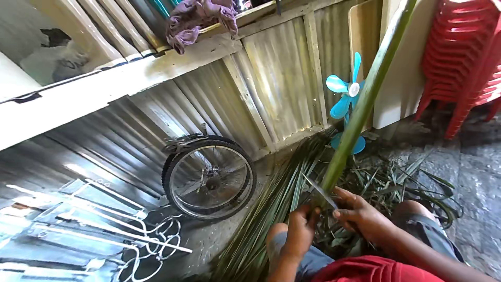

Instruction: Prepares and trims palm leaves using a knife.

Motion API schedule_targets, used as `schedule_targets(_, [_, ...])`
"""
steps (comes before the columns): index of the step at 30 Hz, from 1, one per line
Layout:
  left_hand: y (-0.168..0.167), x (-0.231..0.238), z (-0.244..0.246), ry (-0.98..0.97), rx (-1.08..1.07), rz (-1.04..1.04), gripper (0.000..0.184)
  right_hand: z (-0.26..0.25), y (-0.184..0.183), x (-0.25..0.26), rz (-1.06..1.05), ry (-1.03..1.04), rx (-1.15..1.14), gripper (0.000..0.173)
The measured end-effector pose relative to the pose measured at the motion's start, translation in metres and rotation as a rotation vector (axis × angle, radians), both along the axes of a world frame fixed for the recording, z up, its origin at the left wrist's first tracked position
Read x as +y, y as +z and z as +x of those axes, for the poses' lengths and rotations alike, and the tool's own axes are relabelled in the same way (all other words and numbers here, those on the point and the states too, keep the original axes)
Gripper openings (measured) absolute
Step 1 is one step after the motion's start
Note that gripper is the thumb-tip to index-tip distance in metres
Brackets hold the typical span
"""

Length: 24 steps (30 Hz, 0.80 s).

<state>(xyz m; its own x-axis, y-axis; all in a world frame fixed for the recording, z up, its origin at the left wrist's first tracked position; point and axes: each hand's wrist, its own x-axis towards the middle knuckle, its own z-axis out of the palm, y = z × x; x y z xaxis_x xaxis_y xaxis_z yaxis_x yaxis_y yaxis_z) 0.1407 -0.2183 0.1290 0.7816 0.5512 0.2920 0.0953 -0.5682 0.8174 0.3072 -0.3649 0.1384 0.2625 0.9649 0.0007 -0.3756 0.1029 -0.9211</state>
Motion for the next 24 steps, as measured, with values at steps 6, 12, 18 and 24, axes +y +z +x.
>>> schedule_targets(6, [-0.016, -0.002, 0.004, -0.011, -0.029, 0.006, 0.021, -0.001, -0.011, 0.001, 0.093, -0.013, 0.018, 0.057])
schedule_targets(12, [-0.005, -0.013, 0.016, 0.027, -0.085, -0.170, 0.016, -0.006, -0.019, 0.004, 0.133, -0.062, -0.076, 0.056])
schedule_targets(18, [-0.005, -0.012, 0.013, -0.006, -0.064, -0.257, 0.012, -0.005, -0.024, 0.003, 0.180, -0.065, -0.212, 0.056])
schedule_targets(24, [0.010, -0.003, 0.001, -0.182, 0.022, -0.764, 0.018, 0.005, -0.030, -0.001, 0.192, -0.103, -0.391, 0.051])
